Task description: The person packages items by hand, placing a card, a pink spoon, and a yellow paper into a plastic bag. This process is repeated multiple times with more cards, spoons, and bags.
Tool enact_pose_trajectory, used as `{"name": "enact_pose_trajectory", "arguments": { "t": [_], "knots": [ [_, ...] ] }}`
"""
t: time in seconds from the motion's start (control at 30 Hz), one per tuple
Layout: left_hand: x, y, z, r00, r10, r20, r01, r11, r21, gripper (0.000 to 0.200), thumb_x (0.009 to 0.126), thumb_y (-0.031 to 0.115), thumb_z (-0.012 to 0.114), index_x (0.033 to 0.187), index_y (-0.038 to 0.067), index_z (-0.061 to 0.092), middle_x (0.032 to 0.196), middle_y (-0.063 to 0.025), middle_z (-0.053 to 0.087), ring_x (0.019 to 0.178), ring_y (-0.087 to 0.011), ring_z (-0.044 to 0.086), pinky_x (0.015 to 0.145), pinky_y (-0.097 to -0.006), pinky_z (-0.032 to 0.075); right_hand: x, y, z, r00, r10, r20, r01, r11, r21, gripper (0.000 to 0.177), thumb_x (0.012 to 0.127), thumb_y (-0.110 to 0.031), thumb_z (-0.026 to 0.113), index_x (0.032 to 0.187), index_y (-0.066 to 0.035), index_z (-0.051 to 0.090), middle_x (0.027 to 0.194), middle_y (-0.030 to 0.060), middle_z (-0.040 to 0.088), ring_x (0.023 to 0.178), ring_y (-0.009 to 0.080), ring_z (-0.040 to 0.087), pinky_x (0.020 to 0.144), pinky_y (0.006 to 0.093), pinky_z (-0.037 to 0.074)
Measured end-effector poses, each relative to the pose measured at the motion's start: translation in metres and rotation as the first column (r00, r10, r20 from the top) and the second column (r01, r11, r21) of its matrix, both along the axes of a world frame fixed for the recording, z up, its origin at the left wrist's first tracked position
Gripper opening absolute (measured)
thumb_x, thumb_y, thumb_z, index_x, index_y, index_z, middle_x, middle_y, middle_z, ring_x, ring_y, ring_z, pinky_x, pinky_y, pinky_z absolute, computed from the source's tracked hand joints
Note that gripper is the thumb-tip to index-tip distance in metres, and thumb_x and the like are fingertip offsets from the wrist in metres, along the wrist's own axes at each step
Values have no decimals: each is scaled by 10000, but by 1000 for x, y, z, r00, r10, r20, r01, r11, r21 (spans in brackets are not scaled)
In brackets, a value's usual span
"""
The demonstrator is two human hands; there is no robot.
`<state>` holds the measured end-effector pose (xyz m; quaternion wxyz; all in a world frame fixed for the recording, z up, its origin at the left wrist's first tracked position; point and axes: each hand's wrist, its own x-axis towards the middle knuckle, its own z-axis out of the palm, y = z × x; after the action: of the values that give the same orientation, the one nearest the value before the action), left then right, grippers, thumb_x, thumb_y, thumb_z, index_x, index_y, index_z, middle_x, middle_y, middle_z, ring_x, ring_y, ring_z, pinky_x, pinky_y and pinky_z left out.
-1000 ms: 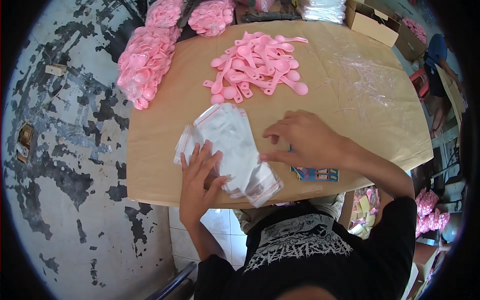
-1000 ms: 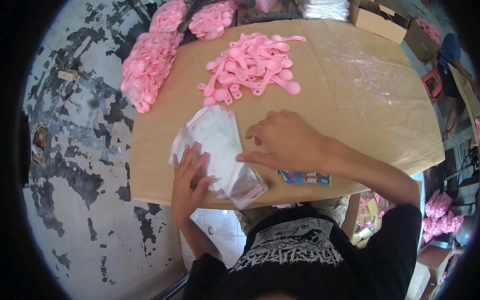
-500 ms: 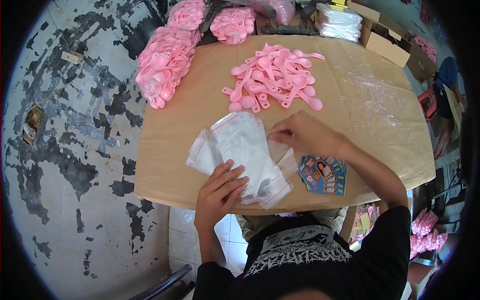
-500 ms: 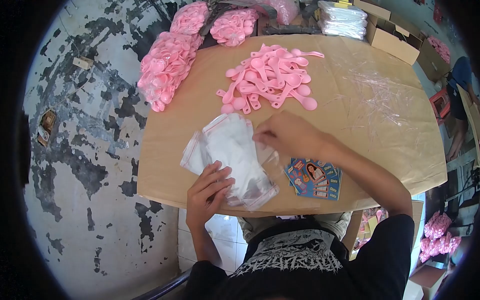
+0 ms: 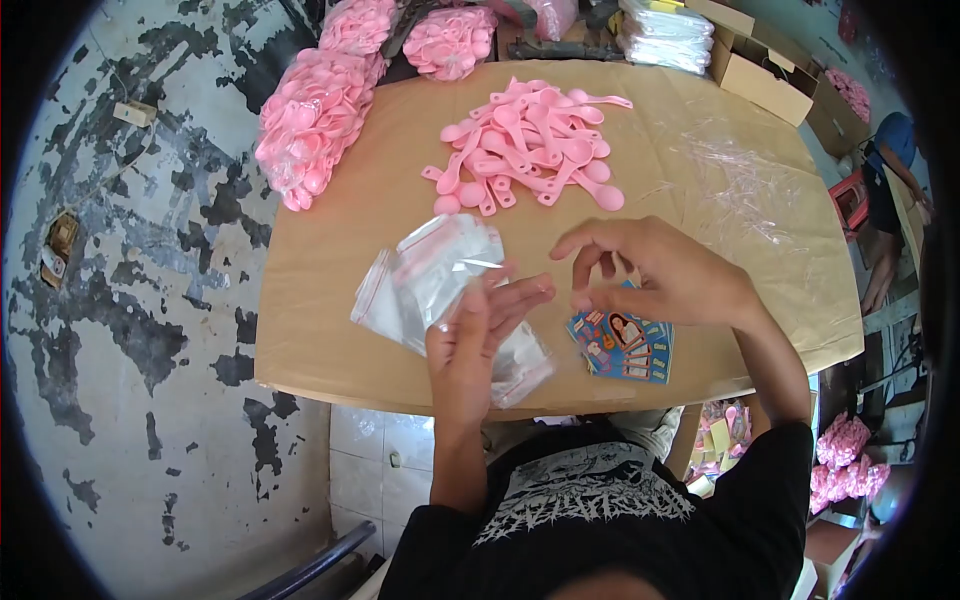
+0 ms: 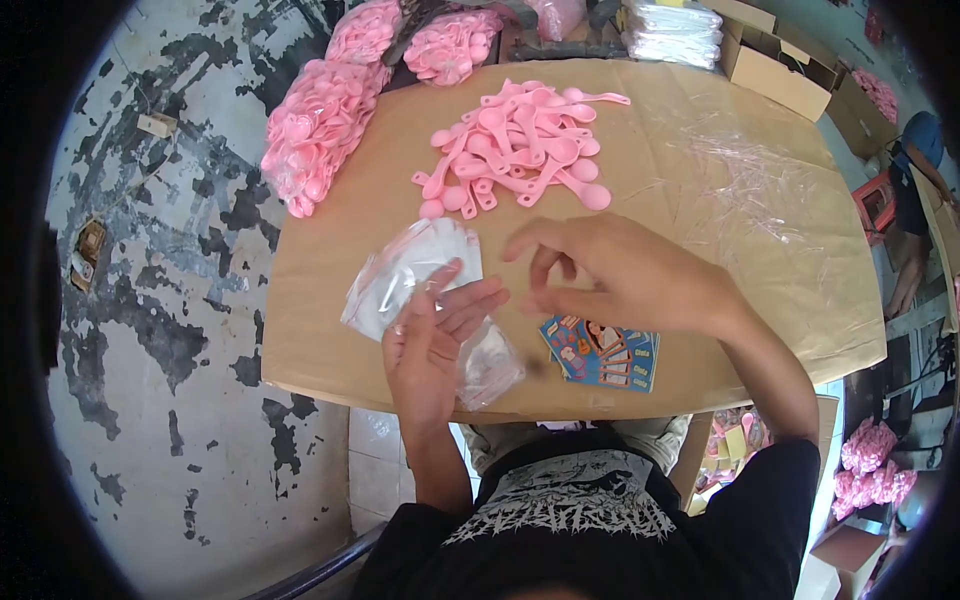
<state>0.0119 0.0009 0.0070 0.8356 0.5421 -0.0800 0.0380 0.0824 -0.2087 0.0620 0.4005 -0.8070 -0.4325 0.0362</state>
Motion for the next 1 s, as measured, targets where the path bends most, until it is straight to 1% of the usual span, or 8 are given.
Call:
{"name": "enact_pose_trajectory", "arguments": {
  "t": [0.03,0.13,0.23,0.33,0.43,0.53,0.7,1.0],
  "knots": [
    [-1,2,-3,1000,-1,-12,0,995,-104,453,1040,268,343,1377,-35,355,1147,-247,616,1078,-298,618,988,-411,462,5,-13,-8,982,-12,187,28,996,-79,329,826,-175,724,1096,-17,620,817,100,674,735,182,654,676,298,507],
    [1,-3,0,994,69,-90,-91,959,-270,445,1021,199,404,1389,-35,316,1122,-268,613,1034,-341,636,966,-439,490,17,-38,-40,973,171,157,-117,945,-305,362,772,-220,767,1045,-18,644,794,96,658,731,231,635,696,322,505],
    [4,-12,1,982,143,-126,-168,962,-217,411,998,125,463,1361,-40,361,1114,-264,617,1027,-328,641,974,-426,490,24,-41,-37,946,-63,-317,-32,958,-285,271,819,-225,718,1001,-30,669,755,98,666,674,241,631,647,326,495],
    [1,-14,-2,985,156,-78,-168,968,-187,360,980,84,505,1310,-44,437,1129,-257,618,1040,-309,639,983,-405,486,24,-44,-38,990,-73,-124,35,958,-286,200,849,-180,693,957,-13,672,704,88,650,647,196,626,616,320,488],
    [1,-13,-9,968,250,-28,-251,959,-128,337,970,107,541,1261,-57,499,1130,-244,622,1042,-286,638,958,-384,504,18,-39,-47,932,-197,-304,191,980,-49,164,906,-150,637,989,-10,662,678,65,635,567,118,589,545,283,467],
    [4,-17,-13,950,312,-31,-313,936,-161,361,964,108,554,1275,-61,485,1136,-232,624,1061,-269,628,962,-371,500,2,-28,-26,837,-176,-518,186,982,-34,164,949,-151,587,1017,-19,658,682,49,629,508,63,544,487,245,440],
    [5,-30,-8,947,312,-70,-320,933,-167,380,973,111,538,1295,-74,458,1209,-225,590,1118,-255,595,986,-353,477,-8,-15,-39,881,-63,-470,140,981,131,172,960,-161,572,1035,-30,654,664,46,628,480,56,534,470,238,439],
    [-3,-35,-7,988,150,-23,-150,989,0,313,986,100,513,1262,-47,522,1241,-165,583,1100,-168,572,922,-285,469,-9,-15,-45,954,36,-299,-10,996,89,188,935,-165,596,1030,-14,655,645,55,626,521,73,547,519,245,461]
  ]
}}
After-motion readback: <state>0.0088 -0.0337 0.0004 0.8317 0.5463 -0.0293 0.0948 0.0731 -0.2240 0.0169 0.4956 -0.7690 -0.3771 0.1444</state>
